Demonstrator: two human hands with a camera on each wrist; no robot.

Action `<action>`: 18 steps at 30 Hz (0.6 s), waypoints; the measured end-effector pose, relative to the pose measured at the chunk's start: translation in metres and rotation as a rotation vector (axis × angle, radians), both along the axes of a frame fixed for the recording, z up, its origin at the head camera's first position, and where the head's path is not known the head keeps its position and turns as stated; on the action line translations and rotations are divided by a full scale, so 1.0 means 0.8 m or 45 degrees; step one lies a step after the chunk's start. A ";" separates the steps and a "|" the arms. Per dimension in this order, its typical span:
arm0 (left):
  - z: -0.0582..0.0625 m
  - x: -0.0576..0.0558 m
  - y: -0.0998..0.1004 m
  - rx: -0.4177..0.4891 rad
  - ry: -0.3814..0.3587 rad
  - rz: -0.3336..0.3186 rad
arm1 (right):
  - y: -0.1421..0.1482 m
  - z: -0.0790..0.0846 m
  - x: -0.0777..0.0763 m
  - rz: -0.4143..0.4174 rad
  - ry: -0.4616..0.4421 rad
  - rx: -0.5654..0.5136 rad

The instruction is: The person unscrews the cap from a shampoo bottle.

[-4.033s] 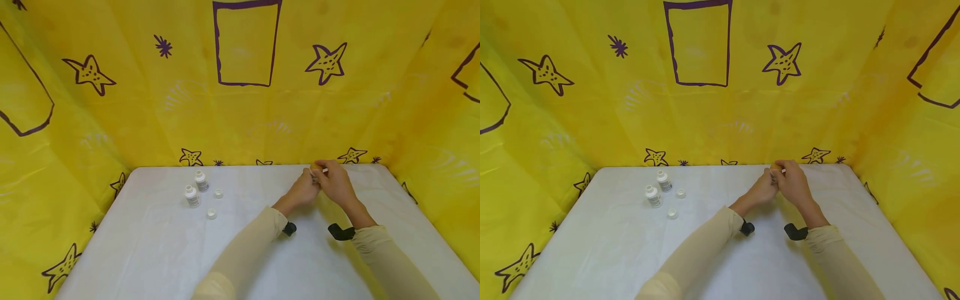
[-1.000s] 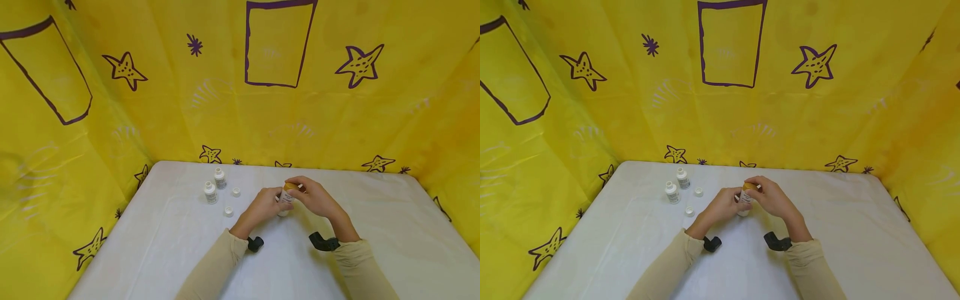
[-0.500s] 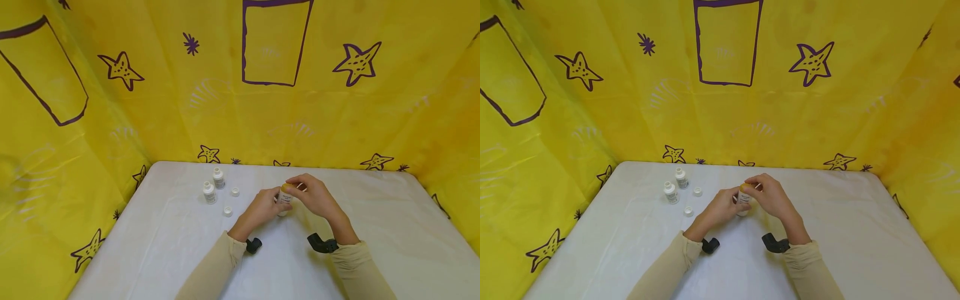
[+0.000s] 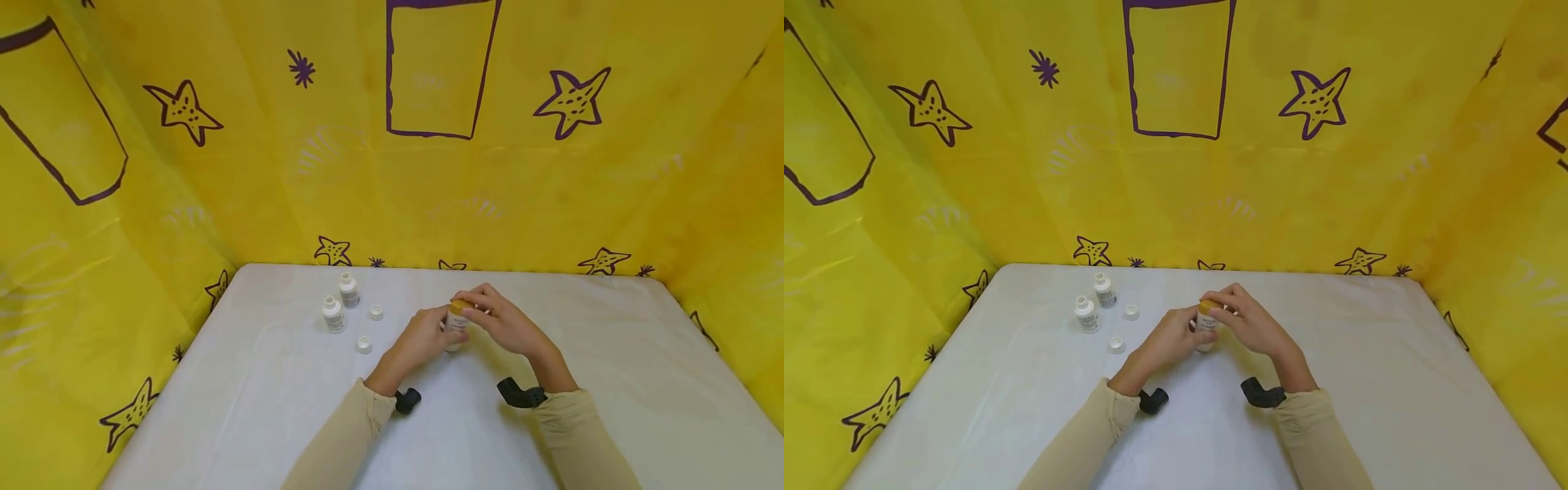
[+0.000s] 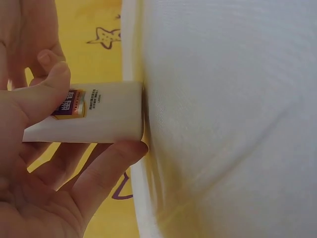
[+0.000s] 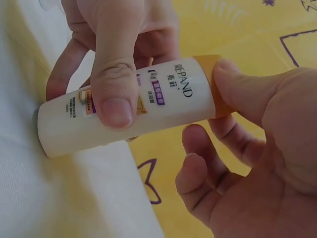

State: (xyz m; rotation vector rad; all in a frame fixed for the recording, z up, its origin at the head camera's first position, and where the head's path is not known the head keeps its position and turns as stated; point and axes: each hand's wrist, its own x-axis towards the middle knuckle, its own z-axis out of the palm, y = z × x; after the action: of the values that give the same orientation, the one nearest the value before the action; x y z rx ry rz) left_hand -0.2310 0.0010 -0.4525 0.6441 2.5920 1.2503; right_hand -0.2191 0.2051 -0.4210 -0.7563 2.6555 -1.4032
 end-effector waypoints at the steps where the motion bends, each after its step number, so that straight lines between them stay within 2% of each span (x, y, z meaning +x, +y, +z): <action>1: 0.000 0.000 0.001 -0.011 0.000 -0.005 | 0.001 -0.001 0.000 0.008 -0.003 -0.003; 8: 0.003 0.001 0.004 -0.042 0.037 -0.018 | 0.009 -0.001 -0.002 0.094 -0.029 -0.026; 15: 0.004 0.006 0.007 -0.085 0.071 -0.028 | 0.022 -0.003 -0.005 0.239 0.044 -0.021; 18: 0.003 0.007 0.008 -0.106 0.069 -0.013 | 0.023 -0.005 -0.006 0.234 0.026 -0.019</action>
State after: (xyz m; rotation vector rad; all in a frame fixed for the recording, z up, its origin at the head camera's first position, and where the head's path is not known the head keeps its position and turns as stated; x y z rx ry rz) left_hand -0.2255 0.0076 -0.4505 0.6838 2.6652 1.1299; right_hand -0.2241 0.2238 -0.4253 -0.9922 2.5168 -1.3767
